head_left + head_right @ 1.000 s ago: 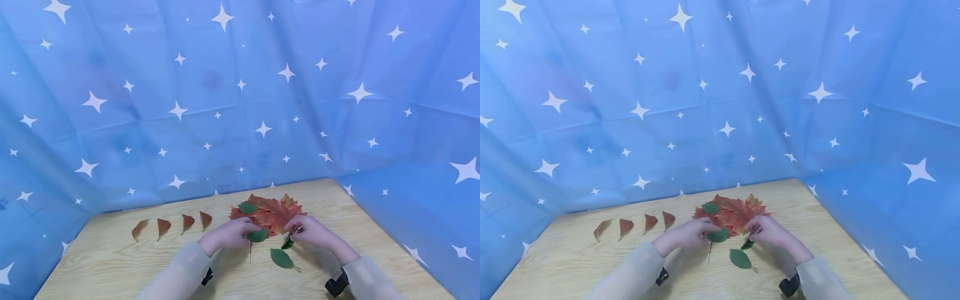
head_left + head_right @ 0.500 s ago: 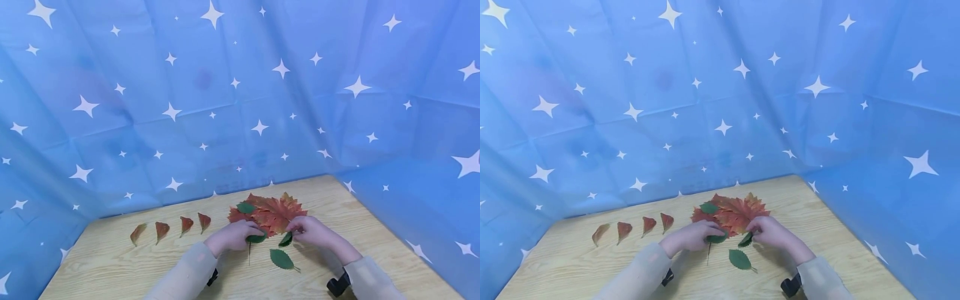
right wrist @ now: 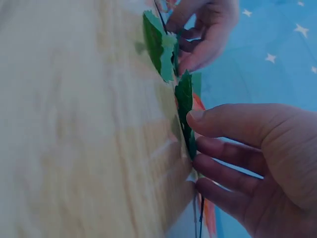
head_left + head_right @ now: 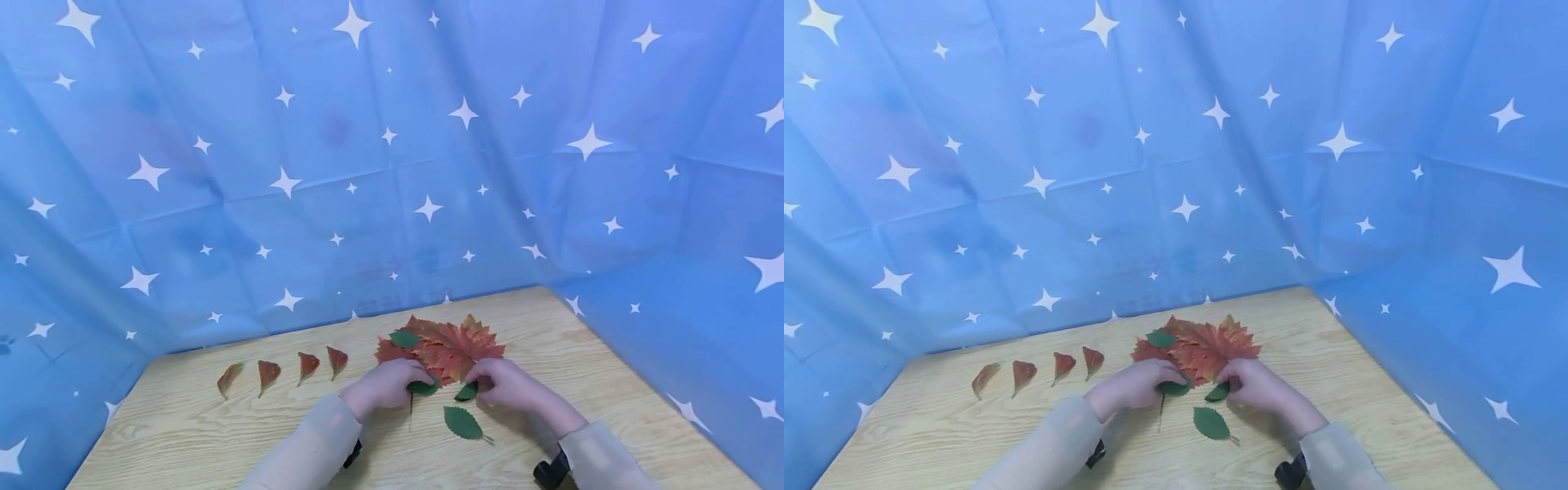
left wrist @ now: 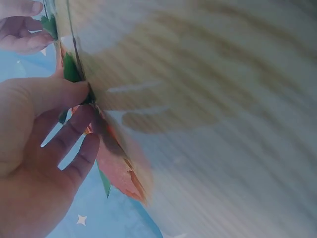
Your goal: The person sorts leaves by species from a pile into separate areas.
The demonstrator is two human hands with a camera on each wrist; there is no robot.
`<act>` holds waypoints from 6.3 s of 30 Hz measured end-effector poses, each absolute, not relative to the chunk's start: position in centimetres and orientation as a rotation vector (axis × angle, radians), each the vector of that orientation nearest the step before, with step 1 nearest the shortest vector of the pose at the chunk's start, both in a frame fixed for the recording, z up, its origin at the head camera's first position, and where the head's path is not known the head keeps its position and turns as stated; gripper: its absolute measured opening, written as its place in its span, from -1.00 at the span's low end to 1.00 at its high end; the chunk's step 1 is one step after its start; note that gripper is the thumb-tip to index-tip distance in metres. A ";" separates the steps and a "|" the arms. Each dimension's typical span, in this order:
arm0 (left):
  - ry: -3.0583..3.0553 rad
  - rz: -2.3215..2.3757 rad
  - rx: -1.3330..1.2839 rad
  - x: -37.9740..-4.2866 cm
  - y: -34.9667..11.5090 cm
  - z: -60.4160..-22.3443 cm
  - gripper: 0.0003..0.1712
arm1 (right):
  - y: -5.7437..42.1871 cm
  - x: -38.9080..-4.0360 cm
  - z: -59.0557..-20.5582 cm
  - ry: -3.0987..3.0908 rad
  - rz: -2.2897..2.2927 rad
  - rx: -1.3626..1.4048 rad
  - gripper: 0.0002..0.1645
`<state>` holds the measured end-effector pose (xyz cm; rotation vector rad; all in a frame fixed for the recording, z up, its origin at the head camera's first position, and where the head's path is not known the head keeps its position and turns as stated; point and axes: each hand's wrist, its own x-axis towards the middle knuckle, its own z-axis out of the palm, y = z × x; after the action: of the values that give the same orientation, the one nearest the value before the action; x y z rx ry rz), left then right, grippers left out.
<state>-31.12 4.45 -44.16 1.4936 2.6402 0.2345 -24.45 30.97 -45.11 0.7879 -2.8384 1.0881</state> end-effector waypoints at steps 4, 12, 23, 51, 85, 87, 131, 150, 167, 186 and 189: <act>2.675 0.259 1.539 -31.0 4.8 -44.2 -0.53 | 30.8 -24.4 -45.4 -2.856 1.025 0.810 -0.61; 2.741 0.301 1.490 -30.7 5.4 -44.2 -0.73 | 30.8 -24.6 -45.7 -2.834 0.974 0.839 -0.70; 2.838 0.394 1.448 -31.0 5.6 -44.5 -0.34 | 30.9 -24.7 -45.6 -2.783 0.828 0.764 -0.83; 2.457 0.983 1.185 -31.0 3.3 -42.6 -0.54 | 31.8 -25.1 -47.4 -2.777 1.494 0.656 -0.79; 2.429 1.223 1.005 -28.6 -5.1 -42.6 -0.52 | 31.4 -25.2 -47.7 -2.817 1.534 0.630 -0.74; 2.422 1.242 0.978 -28.2 -6.0 -42.6 -0.51 | 31.5 -25.2 -47.6 -2.816 1.539 0.637 -0.73; 2.729 1.131 0.527 -27.0 -29.4 -41.0 -0.37 | 31.9 -25.7 -47.6 -2.863 1.557 0.651 -0.71; 2.733 1.004 0.507 -27.5 -33.3 -44.6 -0.47 | 32.1 -25.8 -47.7 -2.858 1.560 0.646 -0.69; 2.666 1.089 0.384 -27.7 -34.4 -45.6 -0.42 | 31.9 -25.7 -47.6 -2.851 1.551 0.641 -0.69; 2.647 1.148 0.299 -27.8 -33.9 -45.4 -0.42 | 30.9 -25.1 -45.3 -2.771 1.462 0.509 -0.58; 2.636 1.137 0.274 -27.6 -34.2 -45.6 -0.42 | 30.5 -24.9 -45.0 -2.769 1.456 0.524 -0.58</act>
<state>-27.58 -34.17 -45.64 0.2741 2.6358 1.1368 -24.88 30.48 -45.05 0.5240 -2.7694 1.4564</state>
